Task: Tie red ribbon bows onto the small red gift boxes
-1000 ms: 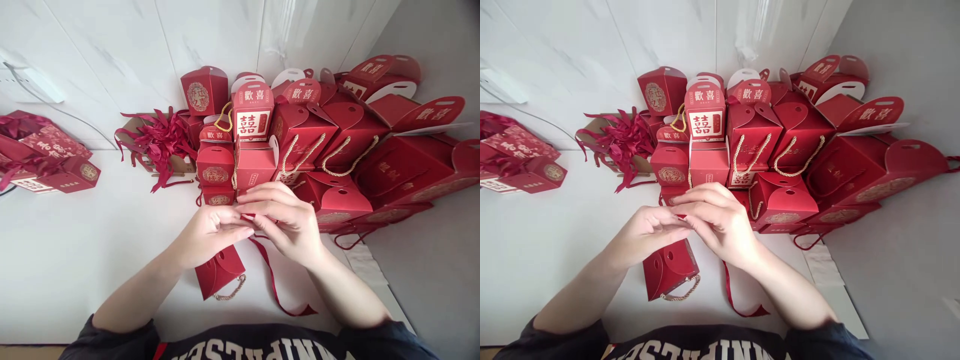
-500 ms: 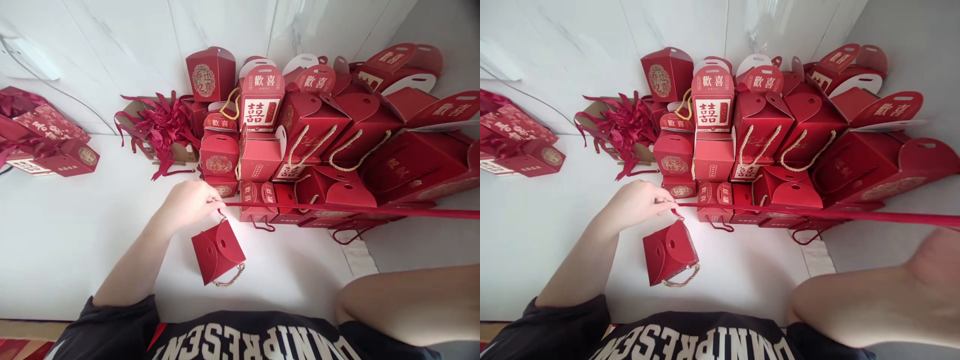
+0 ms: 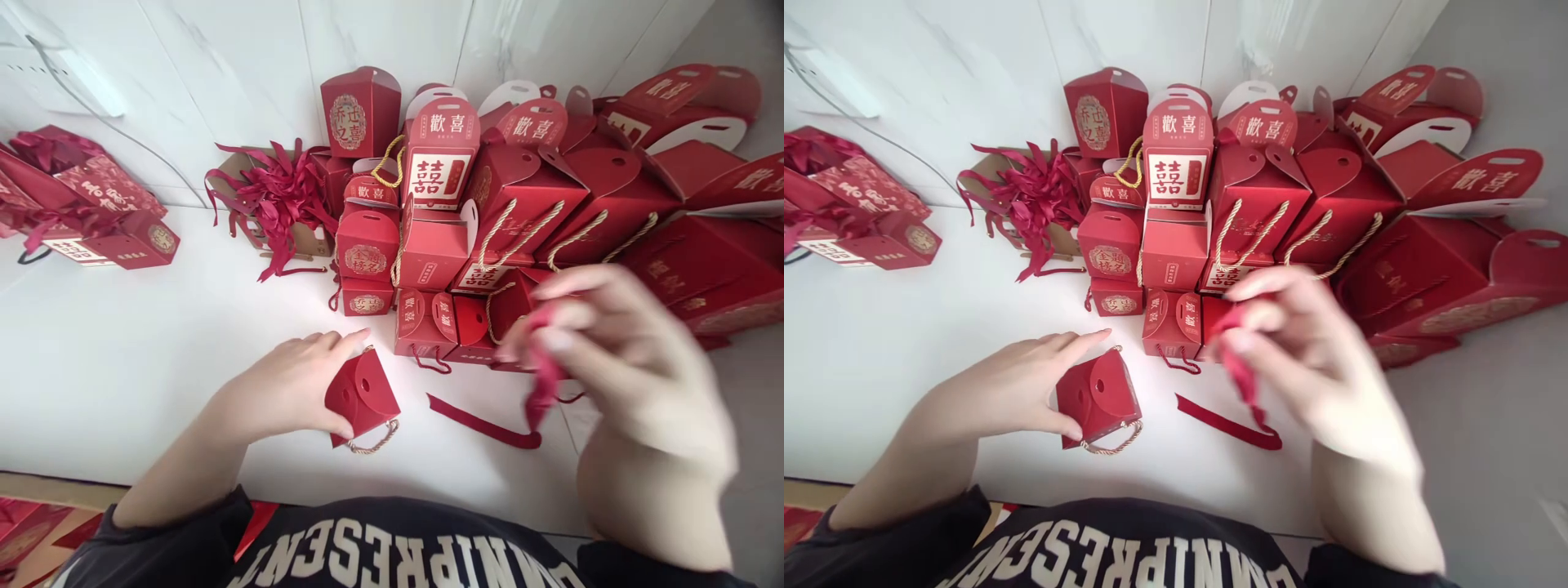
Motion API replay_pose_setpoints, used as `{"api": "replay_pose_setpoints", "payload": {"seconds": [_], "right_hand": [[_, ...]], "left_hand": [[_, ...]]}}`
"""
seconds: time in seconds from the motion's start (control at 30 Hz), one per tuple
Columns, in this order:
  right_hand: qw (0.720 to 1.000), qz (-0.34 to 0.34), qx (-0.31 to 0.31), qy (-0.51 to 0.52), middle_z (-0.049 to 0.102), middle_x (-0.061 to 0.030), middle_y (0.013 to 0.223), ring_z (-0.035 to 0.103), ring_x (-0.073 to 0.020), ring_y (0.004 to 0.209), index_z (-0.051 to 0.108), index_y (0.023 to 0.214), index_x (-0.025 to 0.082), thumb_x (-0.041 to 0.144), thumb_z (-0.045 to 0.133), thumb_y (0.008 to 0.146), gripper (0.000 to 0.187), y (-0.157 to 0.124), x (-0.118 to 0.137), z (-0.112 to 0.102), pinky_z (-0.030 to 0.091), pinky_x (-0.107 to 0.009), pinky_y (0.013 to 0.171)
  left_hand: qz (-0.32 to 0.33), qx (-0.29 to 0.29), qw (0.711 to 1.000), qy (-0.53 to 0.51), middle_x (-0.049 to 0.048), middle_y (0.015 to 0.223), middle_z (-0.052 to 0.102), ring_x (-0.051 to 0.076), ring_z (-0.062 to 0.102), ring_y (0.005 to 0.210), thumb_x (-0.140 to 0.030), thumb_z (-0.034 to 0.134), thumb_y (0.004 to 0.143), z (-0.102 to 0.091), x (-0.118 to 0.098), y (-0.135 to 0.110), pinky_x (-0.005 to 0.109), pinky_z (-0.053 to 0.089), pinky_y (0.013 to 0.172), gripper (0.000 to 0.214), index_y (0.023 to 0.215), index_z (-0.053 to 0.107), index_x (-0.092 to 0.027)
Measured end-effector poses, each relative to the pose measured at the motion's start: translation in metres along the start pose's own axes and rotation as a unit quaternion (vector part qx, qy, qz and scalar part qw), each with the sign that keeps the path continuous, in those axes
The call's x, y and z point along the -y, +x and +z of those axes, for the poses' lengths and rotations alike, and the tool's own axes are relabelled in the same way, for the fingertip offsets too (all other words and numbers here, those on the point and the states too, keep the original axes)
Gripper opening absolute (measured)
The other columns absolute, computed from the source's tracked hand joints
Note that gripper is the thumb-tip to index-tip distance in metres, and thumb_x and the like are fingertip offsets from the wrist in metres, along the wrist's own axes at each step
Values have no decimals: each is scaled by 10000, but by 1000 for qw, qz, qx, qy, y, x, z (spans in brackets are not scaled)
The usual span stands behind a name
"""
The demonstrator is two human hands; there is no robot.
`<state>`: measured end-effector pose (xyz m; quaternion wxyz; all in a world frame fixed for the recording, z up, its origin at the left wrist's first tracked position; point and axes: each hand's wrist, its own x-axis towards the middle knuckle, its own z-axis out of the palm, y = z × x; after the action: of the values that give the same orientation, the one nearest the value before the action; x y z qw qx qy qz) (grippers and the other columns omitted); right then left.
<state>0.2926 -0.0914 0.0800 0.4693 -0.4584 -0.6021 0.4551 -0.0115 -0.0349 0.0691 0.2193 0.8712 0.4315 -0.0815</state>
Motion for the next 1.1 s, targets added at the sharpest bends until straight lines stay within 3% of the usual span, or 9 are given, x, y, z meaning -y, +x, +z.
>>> {"api": "replay_pose_setpoints", "payload": {"seconds": [0.07, 0.13, 0.23, 0.37, 0.47, 0.6, 0.77, 0.97, 1.1], "right_hand": [[987, 68, 117, 85, 625, 53, 574, 660, -149, 560, 488, 1042, 248, 285, 699, 889, 263, 17, -14, 21, 546, -276, 586], [955, 135, 205, 168, 628, 54, 594, 694, -165, 616, 444, 919, 232, 310, 751, 842, 327, 30, -33, 41, 531, -266, 580], [907, 200, 281, 240, 619, 52, 666, 691, -161, 605, 400, 870, 226, 350, 747, 842, 369, 37, -59, 63, 486, -237, 531], [920, 178, 278, 213, 521, 62, 698, 545, -71, 559, 471, 867, 201, 358, 667, 908, 255, 36, -71, 68, 426, -196, 541], [942, 159, 259, 144, 451, 60, 667, 398, -62, 522, 557, 924, 183, 399, 599, 945, 221, 38, -71, 64, 361, -187, 497], [954, 144, 240, 103, 396, 66, 642, 320, -75, 507, 568, 1086, 191, 426, 521, 979, 262, 42, -75, 59, 284, -191, 465], [957, 128, 242, 95, 408, 85, 657, 350, -75, 479, 436, 1280, 270, 393, 496, 994, 318, 41, -78, 64, 315, -196, 481], [971, 80, 226, -5, 460, 83, 654, 467, -82, 514, 403, 1329, 265, 313, 412, 1029, 304, 37, -71, 77, 426, -220, 562], [962, 107, 242, 73, 512, 70, 717, 509, -72, 508, 409, 1277, 252, 297, 492, 997, 295, 37, -75, 77, 448, -214, 518]], "left_hand": [[0, -7, 1000, 0, 72, 1281, 625, 305, 617, 1100, -414, 762, 668, 6, 0, -1, 349, 490, 833, 913, 1469, 338, -310], [3, -22, 1000, -10, 64, 1260, 632, 276, 622, 1099, -294, 668, 765, 9, 3, 3, 340, 486, 852, 810, 1486, 300, -305], [19, -63, 997, -33, 33, 1200, 640, 235, 617, 1083, -158, 576, 808, 10, 7, 11, 330, 474, 878, 581, 1356, 438, -294], [49, -129, 990, -40, 24, 1046, 610, 197, 613, 930, -167, 557, 852, 14, 9, 21, 319, 477, 812, 108, 937, 601, -218], [75, -175, 980, -52, 39, 1024, 577, 189, 594, 927, -195, 506, 910, 23, 12, 28, 332, 477, 850, 168, 857, 665, -208], [78, -181, 972, -127, 58, 1135, 574, 196, 597, 992, -236, 486, 935, 37, 22, 35, 330, 509, 848, 256, 969, 739, -249], [109, -162, 946, -259, 65, 1345, 542, 226, 522, 1263, -224, 500, 917, 47, 23, 41, 370, 429, 1088, 241, 1021, 717, -224], [104, -169, 934, -298, 84, 1311, 576, 251, 523, 1259, -359, 587, 901, 52, 6, 44, 404, 434, 1092, 221, 775, 611, -180], [107, -162, 929, -314, 82, 1325, 568, 237, 532, 1259, -340, 588, 911, 52, 7, 46, 400, 430, 1096, 221, 758, 611, -181]]}}
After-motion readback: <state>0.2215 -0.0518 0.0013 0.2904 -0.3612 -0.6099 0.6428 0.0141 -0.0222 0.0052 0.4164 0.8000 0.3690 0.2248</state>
